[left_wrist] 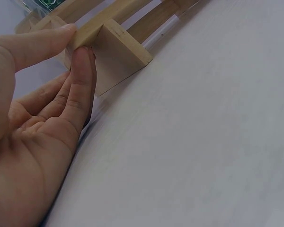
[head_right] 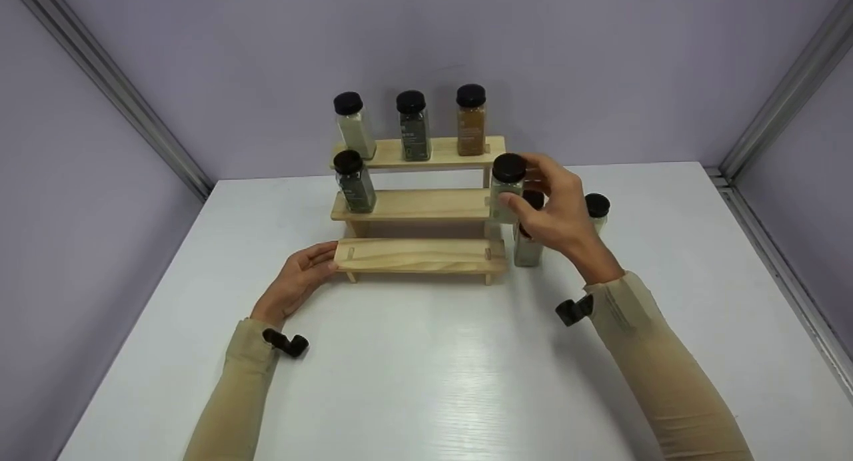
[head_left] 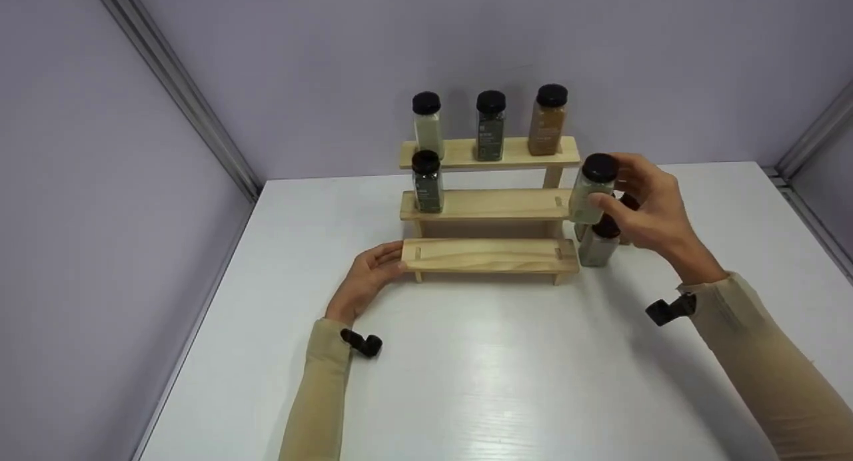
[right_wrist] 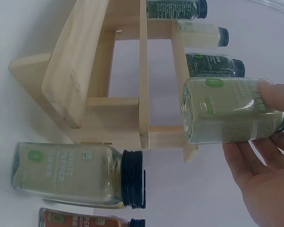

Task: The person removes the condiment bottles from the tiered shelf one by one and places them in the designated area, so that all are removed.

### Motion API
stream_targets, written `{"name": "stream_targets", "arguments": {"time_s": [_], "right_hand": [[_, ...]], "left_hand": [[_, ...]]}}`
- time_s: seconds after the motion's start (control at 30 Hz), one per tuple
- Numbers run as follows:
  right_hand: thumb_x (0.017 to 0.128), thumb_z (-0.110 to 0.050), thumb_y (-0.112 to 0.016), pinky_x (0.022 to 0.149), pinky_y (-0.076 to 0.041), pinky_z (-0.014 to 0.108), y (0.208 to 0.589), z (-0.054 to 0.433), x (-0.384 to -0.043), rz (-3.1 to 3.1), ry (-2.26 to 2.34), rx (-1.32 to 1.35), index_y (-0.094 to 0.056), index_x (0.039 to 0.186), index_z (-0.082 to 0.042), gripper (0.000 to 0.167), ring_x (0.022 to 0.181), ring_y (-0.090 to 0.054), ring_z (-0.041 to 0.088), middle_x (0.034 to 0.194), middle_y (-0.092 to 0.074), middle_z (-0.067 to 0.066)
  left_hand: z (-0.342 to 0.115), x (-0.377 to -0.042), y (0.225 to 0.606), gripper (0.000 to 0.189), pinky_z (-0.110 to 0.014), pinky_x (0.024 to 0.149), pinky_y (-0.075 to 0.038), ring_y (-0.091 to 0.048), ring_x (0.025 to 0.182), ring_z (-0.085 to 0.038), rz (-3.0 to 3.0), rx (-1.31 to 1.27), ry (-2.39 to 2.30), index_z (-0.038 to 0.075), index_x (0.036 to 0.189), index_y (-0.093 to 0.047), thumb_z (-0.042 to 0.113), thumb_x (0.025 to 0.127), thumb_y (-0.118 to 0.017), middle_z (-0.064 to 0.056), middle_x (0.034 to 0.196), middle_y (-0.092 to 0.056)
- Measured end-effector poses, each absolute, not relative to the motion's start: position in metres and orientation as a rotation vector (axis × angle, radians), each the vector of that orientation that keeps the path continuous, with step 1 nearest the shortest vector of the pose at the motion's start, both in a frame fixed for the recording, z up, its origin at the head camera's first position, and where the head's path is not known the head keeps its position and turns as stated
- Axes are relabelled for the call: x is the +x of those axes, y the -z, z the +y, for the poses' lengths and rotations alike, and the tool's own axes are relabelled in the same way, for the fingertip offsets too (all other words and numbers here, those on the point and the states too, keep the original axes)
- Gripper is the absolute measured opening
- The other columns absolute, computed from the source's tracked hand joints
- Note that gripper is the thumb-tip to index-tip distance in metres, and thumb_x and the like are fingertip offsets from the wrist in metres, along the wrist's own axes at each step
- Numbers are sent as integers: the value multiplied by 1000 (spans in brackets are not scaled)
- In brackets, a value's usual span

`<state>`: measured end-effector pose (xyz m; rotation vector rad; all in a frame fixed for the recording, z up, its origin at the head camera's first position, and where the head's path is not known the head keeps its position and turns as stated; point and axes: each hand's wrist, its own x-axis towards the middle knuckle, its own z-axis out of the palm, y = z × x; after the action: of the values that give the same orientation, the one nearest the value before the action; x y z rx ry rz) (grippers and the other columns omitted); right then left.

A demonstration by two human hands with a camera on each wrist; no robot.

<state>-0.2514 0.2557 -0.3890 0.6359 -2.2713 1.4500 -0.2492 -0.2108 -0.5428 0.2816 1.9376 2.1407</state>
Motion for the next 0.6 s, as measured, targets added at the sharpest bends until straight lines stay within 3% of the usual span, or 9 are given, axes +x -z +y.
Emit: {"name": "stream_targets", "arguments": {"time_s": [0.6], "right_hand": [[93, 8, -76, 93, -53, 12, 393, 281, -246, -2291, -1422, 593, -63, 144, -1, 53, 112, -68, 6, 125, -69, -10]], "left_hand": [[-210, -248, 541, 62, -34, 111, -54, -61, 135, -25, 1939, 267, -2135, -3, 158, -46, 8, 103, -71, -26, 157, -52]]}}
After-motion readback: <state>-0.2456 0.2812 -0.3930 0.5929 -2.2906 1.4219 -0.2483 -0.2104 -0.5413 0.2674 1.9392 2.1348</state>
